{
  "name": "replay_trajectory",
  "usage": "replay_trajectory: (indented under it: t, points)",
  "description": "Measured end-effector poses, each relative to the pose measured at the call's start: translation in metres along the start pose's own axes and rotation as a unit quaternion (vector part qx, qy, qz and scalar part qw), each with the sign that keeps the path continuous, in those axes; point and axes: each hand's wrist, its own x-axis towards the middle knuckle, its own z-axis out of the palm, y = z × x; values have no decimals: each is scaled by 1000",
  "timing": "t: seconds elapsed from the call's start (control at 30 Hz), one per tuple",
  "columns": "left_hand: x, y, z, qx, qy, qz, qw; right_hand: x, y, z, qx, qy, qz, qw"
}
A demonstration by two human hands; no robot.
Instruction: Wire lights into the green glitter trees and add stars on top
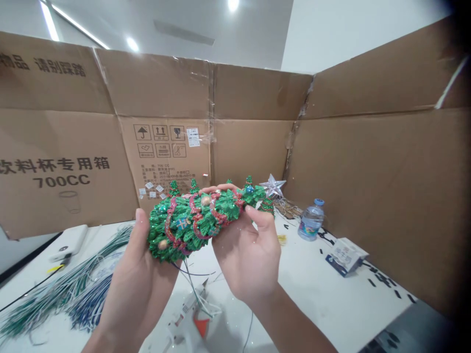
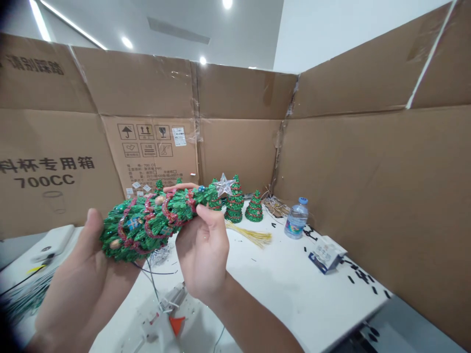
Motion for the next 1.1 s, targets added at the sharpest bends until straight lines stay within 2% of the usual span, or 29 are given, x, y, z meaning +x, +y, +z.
replay_trajectory:
  t: [0.33,0.57,0.87,1.1]
  points:
    - [3,2,1,-7,-8,-1,1000,-2,0,1,-4,-4,2,1000]
    - [4,1,2,7,18,5,1000,-2,1,1,-8,-2,4,1000]
    - [4,1,1,18,16,3,1000,-1,2,4,-7,5,14,1000]
    - [4,1,1,18,10,-3,1000,-2,4,3,-9,0,-12,1000]
